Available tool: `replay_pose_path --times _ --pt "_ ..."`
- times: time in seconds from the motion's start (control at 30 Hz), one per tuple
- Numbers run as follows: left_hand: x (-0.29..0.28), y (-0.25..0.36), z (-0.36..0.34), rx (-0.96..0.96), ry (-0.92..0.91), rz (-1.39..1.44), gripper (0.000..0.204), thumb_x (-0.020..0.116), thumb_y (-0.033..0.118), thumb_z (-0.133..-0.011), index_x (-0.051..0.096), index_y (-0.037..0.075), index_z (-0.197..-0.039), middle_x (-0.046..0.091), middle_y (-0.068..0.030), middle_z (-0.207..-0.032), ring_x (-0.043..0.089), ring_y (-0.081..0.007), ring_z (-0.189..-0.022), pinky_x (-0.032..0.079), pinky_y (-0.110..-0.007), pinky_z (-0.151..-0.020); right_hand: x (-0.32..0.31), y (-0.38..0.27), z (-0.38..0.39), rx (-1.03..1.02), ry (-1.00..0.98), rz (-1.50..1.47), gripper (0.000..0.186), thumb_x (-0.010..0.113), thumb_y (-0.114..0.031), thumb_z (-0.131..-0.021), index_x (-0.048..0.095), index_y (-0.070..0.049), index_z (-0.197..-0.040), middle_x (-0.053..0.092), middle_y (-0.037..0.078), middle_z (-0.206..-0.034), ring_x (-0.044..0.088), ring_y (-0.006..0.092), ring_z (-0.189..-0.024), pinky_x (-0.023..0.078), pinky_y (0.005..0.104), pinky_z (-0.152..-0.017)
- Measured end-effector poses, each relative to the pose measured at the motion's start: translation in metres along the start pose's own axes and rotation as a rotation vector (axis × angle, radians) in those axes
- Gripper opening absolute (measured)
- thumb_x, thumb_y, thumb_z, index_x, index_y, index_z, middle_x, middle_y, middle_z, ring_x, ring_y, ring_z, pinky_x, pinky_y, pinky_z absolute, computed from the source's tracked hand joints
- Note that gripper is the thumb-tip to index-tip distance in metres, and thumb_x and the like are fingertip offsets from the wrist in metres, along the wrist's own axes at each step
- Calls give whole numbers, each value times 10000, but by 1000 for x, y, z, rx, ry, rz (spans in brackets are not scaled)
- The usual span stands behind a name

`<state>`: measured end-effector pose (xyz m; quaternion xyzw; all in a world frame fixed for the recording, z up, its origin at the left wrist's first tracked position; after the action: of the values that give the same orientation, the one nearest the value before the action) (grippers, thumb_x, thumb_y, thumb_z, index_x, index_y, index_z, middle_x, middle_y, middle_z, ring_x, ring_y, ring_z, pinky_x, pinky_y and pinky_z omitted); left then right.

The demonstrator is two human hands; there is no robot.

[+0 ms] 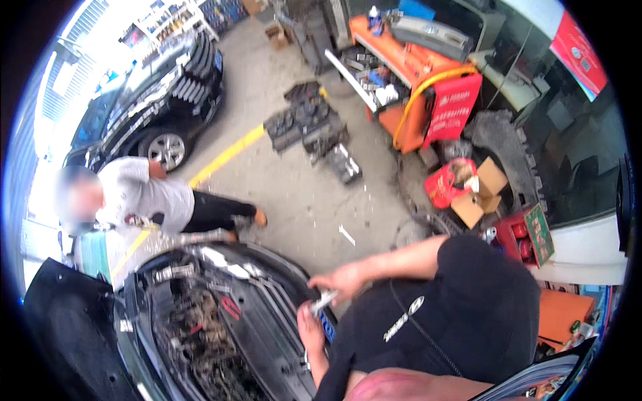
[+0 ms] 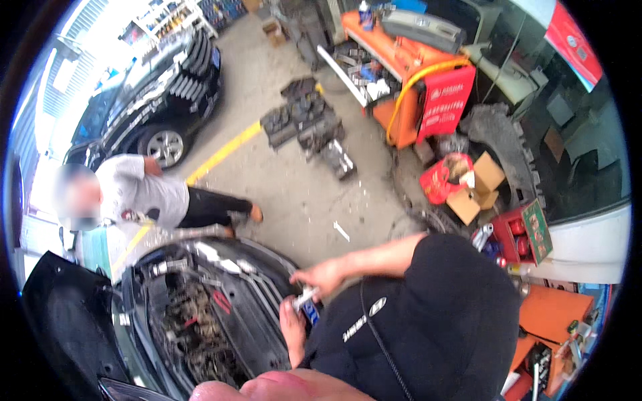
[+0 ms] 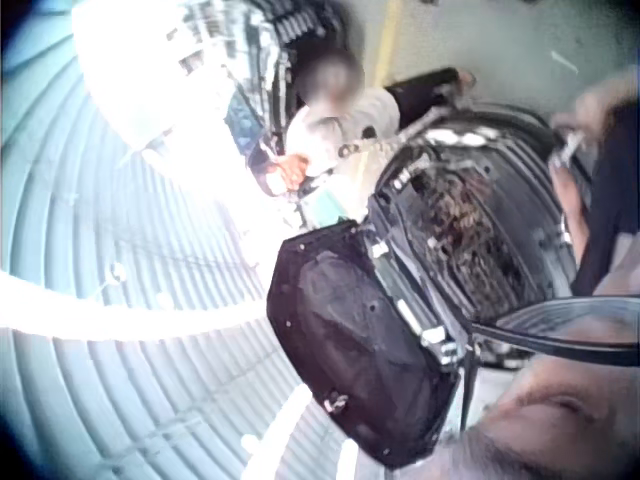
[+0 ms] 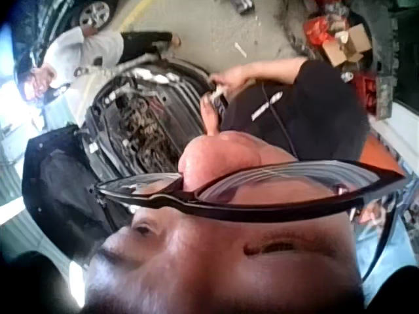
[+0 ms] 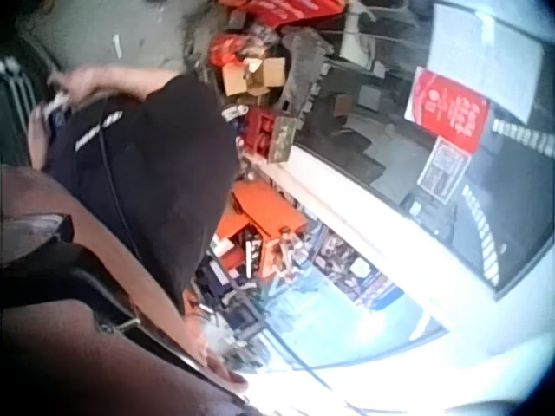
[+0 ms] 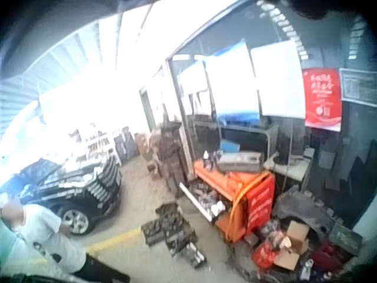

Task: The person works on a car engine bay, using a wrench to loosen and tighten bolts on the radiator area while holding a flashlight to illuminate the workspace. They briefly move a red basin and continue adjusting components near the radiator.

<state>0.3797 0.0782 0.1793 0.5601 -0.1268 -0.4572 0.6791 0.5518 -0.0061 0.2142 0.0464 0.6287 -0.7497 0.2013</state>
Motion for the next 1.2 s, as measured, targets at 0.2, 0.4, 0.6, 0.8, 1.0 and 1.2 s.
replay_pose_path --times 0.2,0.4,0.6,0.8,1.0,1.2 --pt "54 30 -66 -16 -98 188 377 455 337 -1120 593 5 -1229 565 -13 -882 477 -94 -709 426 -280 -641 -46 12 -3 20 100 26 645 743 -289 -920 468 -187 -1495 701 181 -1234 676 410 -1111 535 508 -933" --pt "68 38 -177 -18 -272 -48 367 524 372 -1092 605 18 -1149 571 -18 -801 519 -109 -728 459 -308 -669 -112 60 -15 163 419 2 524 725 -262 -941 524 -174 -1417 724 132 -1110 706 350 -1054 560 463 -878" --pt "73 52 -330 -208 -656 211 288 457 269 -1104 601 48 -1220 626 -26 -871 582 -109 -724 467 -257 -653 -216 119 -60 269 734 3 480 748 -288 -929 610 -156 -1369 736 123 -1128 716 317 -1053 568 440 -902" --pt "44 126 -491 -240 -803 210 279 422 6 -1069 518 -60 -1322 673 -193 -1164 709 -247 -1041 575 -352 -981 -347 114 -123 433 919 18 480 763 -277 -918 633 -164 -1366 741 119 -1083 719 312 -1022 571 424 -898" --pt "33 205 -618 -302 -939 330 297 505 -6 -1047 482 -66 -1337 675 -219 -1215 711 -269 -1089 578 -369 -1021 -457 121 -173 380 1202 -104 463 794 -231 -894 652 -168 -1330 736 115 -1032 726 277 -975 577 399 -846" --pt "26 254 -750 -303 -854 438 326 554 42 -1043 465 -82 -1331 643 -283 -1295 712 -291 -1080 585 -375 -1002 -581 150 -234 358 1199 -83 452 785 -239 -903 656 -164 -1330 741 100 -1054 728 270 -981 577 399 -848"
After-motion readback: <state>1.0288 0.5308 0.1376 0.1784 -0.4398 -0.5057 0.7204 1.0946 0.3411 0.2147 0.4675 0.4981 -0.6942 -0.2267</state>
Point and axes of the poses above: each hand's wrist, its own z-axis away from the middle knuckle, its own x-axis out of the palm, y = z × x, the point moved 9 cm from there along -z, towards the middle knuckle
